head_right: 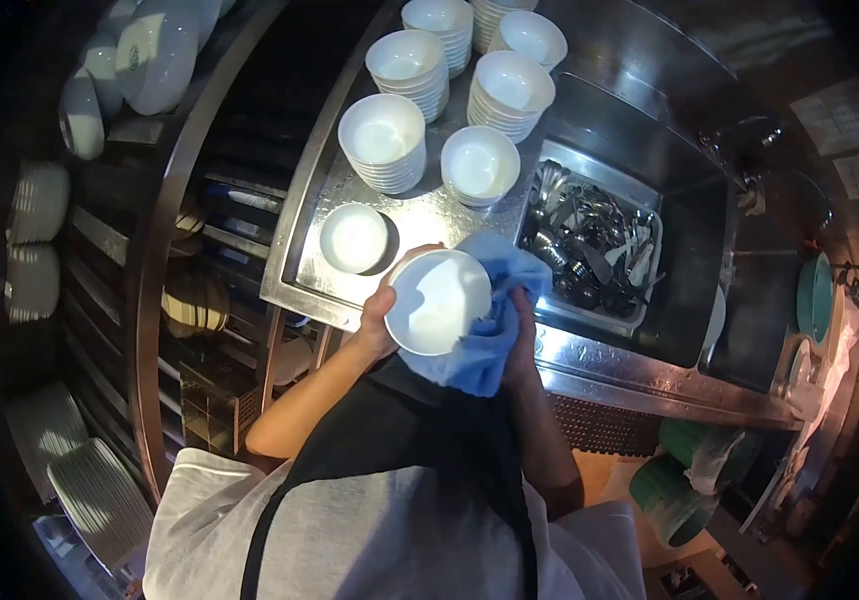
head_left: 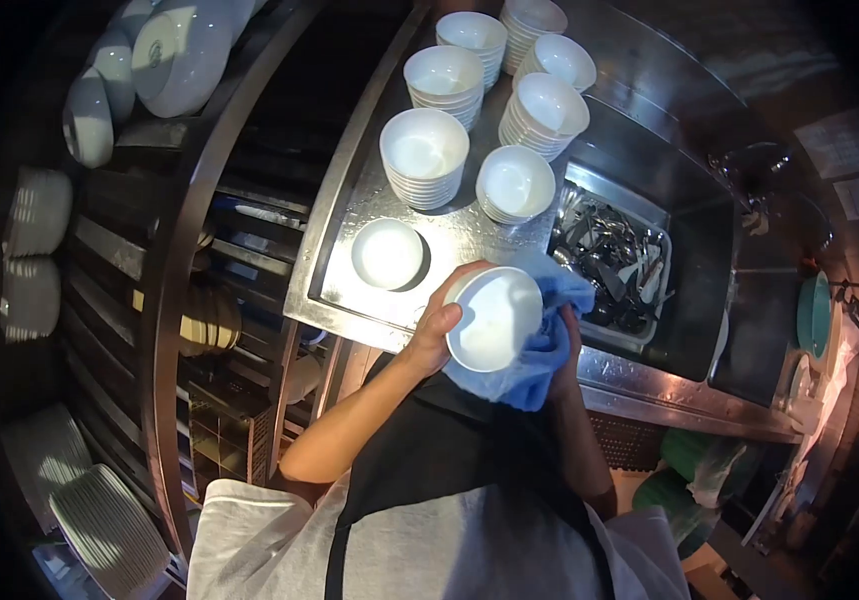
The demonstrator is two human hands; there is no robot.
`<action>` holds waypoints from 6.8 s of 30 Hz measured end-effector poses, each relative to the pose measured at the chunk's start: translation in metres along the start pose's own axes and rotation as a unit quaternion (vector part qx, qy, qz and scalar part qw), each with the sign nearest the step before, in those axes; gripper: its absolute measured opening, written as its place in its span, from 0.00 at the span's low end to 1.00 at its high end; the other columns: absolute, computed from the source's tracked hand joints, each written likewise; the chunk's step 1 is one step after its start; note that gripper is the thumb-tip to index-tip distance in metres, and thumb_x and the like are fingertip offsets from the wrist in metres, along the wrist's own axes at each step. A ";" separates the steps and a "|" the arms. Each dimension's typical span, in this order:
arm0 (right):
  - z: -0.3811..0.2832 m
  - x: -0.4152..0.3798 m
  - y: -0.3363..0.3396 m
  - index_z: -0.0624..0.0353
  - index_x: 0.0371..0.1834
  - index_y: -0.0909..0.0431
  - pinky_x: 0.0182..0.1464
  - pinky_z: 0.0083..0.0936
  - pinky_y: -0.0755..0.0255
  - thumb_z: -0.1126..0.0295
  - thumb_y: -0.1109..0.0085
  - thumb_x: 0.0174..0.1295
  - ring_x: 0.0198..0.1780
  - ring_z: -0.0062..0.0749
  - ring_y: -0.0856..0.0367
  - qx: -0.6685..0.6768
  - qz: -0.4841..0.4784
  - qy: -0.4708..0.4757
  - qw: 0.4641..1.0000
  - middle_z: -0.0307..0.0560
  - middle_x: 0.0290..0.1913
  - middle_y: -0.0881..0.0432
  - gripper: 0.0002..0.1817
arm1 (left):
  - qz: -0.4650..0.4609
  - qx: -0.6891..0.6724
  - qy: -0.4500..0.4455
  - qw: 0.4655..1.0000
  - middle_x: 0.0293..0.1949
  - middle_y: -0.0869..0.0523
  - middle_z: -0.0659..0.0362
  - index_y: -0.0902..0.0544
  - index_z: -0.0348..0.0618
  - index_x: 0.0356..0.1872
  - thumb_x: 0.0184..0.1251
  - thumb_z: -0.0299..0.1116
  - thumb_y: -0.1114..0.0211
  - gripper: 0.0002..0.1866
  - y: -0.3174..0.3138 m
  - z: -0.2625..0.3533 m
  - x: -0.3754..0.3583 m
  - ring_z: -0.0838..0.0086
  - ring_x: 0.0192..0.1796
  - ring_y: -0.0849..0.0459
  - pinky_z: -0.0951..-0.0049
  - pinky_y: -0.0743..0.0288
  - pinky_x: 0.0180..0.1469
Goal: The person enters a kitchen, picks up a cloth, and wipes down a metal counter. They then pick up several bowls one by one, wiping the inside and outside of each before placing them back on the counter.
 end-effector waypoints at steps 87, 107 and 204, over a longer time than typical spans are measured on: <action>-0.049 0.048 0.022 0.61 0.48 0.25 0.56 0.32 0.37 0.66 0.42 0.53 0.49 0.40 0.26 -0.405 0.138 0.335 0.839 0.50 0.46 0.22 0.19 | 0.084 0.764 -0.184 0.613 0.51 0.33 0.33 0.36 0.41 0.62 0.45 0.53 0.36 0.42 -0.023 0.033 0.140 0.41 0.53 0.32 0.53 0.36 0.55; -0.007 0.023 0.006 0.59 0.65 0.46 0.55 0.23 0.31 0.57 0.61 0.68 0.56 0.27 0.30 -0.040 -0.171 -0.076 0.981 0.46 0.59 0.34 0.26 | -0.049 0.610 -0.311 0.727 0.55 0.37 0.39 0.26 0.50 0.56 0.27 0.43 0.33 0.41 -0.060 0.035 0.028 0.45 0.54 0.35 0.51 0.41 0.55; -0.051 -0.022 0.017 0.62 0.52 0.30 0.45 0.24 0.25 0.64 0.52 0.64 0.42 0.29 0.21 -0.102 -0.021 -0.114 0.988 0.47 0.44 0.23 0.17 | 0.253 0.786 -0.063 0.561 0.57 0.38 0.41 0.40 0.45 0.65 0.39 0.47 0.28 0.49 0.079 0.038 0.022 0.47 0.60 0.39 0.54 0.44 0.61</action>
Point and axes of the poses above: each hand's wrist, its own x-axis towards the middle knuckle, its own y-axis out of the back of the hand, z = x × y, the point moved 1 cm from there along x, towards the middle knuckle
